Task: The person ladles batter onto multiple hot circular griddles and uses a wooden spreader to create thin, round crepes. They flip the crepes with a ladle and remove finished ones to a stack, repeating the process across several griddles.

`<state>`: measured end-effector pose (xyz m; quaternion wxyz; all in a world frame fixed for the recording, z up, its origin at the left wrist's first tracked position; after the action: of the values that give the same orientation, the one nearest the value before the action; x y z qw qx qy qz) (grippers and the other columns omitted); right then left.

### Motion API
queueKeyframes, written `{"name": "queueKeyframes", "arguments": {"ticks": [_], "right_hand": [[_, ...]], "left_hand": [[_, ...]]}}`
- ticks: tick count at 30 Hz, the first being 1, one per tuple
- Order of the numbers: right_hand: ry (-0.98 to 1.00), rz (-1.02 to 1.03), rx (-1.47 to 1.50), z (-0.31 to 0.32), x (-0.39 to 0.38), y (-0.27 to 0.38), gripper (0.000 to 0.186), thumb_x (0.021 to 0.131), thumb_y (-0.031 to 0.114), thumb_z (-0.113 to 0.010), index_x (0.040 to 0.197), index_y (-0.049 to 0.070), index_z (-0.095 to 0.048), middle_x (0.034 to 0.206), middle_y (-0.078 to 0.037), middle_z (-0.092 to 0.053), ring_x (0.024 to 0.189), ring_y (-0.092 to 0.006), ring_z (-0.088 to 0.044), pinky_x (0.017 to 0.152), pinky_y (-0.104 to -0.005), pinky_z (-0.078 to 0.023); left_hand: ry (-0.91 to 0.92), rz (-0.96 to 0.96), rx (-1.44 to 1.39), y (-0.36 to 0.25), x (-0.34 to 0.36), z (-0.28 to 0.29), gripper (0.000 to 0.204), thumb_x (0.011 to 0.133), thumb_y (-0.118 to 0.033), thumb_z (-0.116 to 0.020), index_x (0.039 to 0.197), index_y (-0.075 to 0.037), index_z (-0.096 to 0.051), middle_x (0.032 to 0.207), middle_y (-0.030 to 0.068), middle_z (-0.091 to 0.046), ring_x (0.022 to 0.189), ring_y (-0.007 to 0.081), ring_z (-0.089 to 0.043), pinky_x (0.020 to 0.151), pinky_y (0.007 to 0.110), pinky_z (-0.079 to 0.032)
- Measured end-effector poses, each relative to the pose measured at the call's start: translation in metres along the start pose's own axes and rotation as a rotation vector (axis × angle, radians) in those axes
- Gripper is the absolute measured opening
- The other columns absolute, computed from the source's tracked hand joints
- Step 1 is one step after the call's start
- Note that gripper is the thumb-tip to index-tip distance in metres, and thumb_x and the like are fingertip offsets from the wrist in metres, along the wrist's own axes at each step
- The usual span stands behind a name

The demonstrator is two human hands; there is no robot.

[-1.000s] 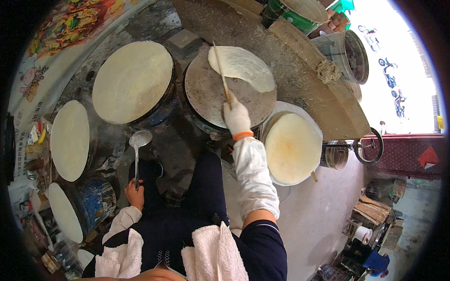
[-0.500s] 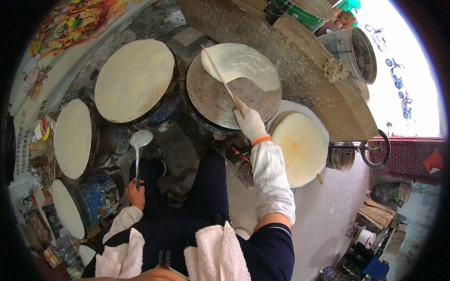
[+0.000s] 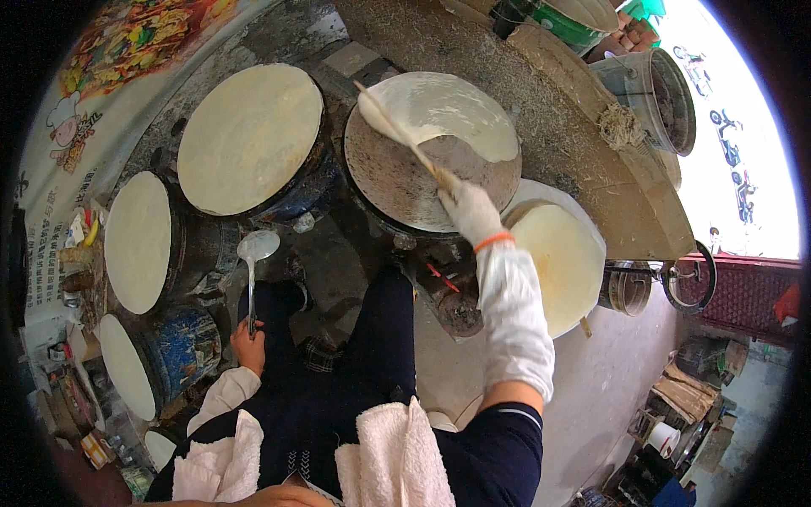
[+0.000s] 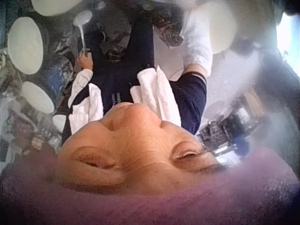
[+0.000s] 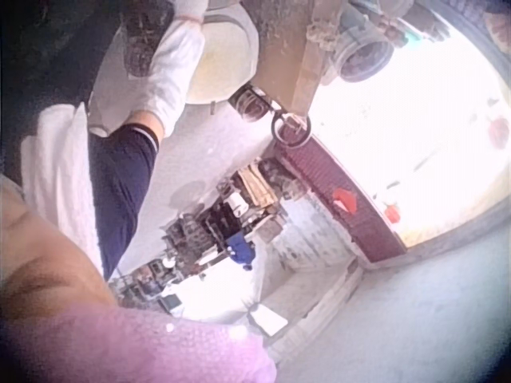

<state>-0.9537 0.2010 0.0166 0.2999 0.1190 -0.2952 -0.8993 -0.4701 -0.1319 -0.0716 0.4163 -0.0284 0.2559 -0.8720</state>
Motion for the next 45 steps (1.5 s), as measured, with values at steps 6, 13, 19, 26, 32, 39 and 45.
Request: {"name": "queueKeyframes", "arguments": {"ticks": [6, 13, 19, 26, 32, 39, 45], "right_hand": [[-0.074, -0.061, -0.132, 0.02, -0.025, 0.004, 0.045, 0.096, 0.028, -0.058, 0.14, 0.02, -0.054, 0.096, -0.028, -0.067, 0.094, -0.046, -0.065, 0.083, -0.053, -0.052], [0.006, 0.01, -0.17, 0.008, 0.045, 0.006, 0.044, 0.095, 0.025, -0.057, 0.139, 0.018, -0.054, 0.101, -0.026, -0.068, 0.096, -0.0448, -0.065, 0.084, -0.0521, -0.052], [0.086, -0.054, 0.008, -0.008, -0.087, 0.025, 0.05, 0.095, 0.024, -0.059, 0.144, 0.022, -0.051, 0.104, -0.024, -0.067, 0.103, -0.0432, -0.064, 0.089, -0.047, -0.052], [-0.189, -0.317, 0.41, -0.008, -0.104, -0.013, 0.044, 0.1, 0.024, -0.059, 0.137, 0.001, -0.057, 0.12, -0.019, -0.07, 0.11, -0.0217, -0.066, 0.096, -0.0315, -0.048], [-0.022, -0.525, 0.883, -0.07, -0.154, 0.002, 0.041, 0.092, 0.015, -0.069, 0.128, -0.004, -0.063, 0.104, -0.007, -0.07, 0.088, -0.0122, -0.063, 0.08, -0.0253, -0.05], [-0.07, -0.509, 1.265, -0.148, -0.017, 0.127, 0.02, 0.097, 0.017, -0.062, 0.113, 0.005, -0.061, 0.087, -0.005, -0.066, 0.066, -0.0163, -0.061, 0.055, -0.03, -0.05], [-0.289, -0.688, 1.372, -0.219, -0.068, 0.141, 0.022, 0.099, 0.019, -0.058, 0.12, 0.012, -0.059, 0.076, 0.0, -0.057, 0.053, -0.0108, -0.051, 0.043, -0.0274, -0.039]], "left_hand": [[0.01, 0.006, 0.008, 0.007, -0.004, 0.002, 0.018, 0.078, -0.011, -0.061, 0.093, -0.008, -0.069, 0.104, 0.0115, -0.068, 0.099, 0.0365, -0.059, 0.096, 0.046, -0.04], [-0.055, -0.02, 0.054, 0.006, -0.006, 0.001, 0.017, 0.078, -0.011, -0.06, 0.094, -0.008, -0.068, 0.099, 0.0122, -0.068, 0.094, 0.0368, -0.061, 0.095, 0.046, -0.039], [0.038, 0.071, -0.015, 0.005, -0.011, 0.005, 0.014, 0.079, -0.012, -0.06, 0.092, -0.008, -0.066, 0.103, 0.0135, -0.067, 0.1, 0.0385, -0.059, 0.097, 0.045, -0.038], [0.04, 0.05, -0.048, 0.008, -0.012, 0.004, 0.015, 0.08, -0.012, -0.061, 0.093, -0.008, -0.068, 0.098, 0.0133, -0.067, 0.1, 0.0382, -0.059, 0.098, 0.046, -0.04], [0.061, 0.153, -0.179, 0.037, -0.013, -0.005, 0.014, 0.079, -0.01, -0.061, 0.091, -0.007, -0.068, 0.093, 0.0117, -0.069, 0.094, 0.0347, -0.062, 0.092, 0.045, -0.043], [-0.06, -0.083, -0.242, 0.02, -0.002, 0.017, 0.016, 0.077, -0.006, -0.06, 0.091, -0.003, -0.066, 0.08, 0.0118, -0.067, 0.069, 0.0312, -0.061, 0.071, 0.04, -0.049], [-0.008, -0.013, -0.309, 0.031, 0.008, 0.015, 0.016, 0.077, -0.005, -0.06, 0.091, -0.003, -0.066, 0.085, 0.0129, -0.068, 0.071, 0.0311, -0.063, 0.071, 0.04, -0.049]]}}
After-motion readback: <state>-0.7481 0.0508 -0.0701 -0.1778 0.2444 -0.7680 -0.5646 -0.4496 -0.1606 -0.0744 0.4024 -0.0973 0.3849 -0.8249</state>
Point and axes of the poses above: each hand's wrist, its own x-axis towards the middle knuckle, its own z-axis out of the back of the hand, y = z × x, the point moved 10 cm from there along x, towards the middle knuckle
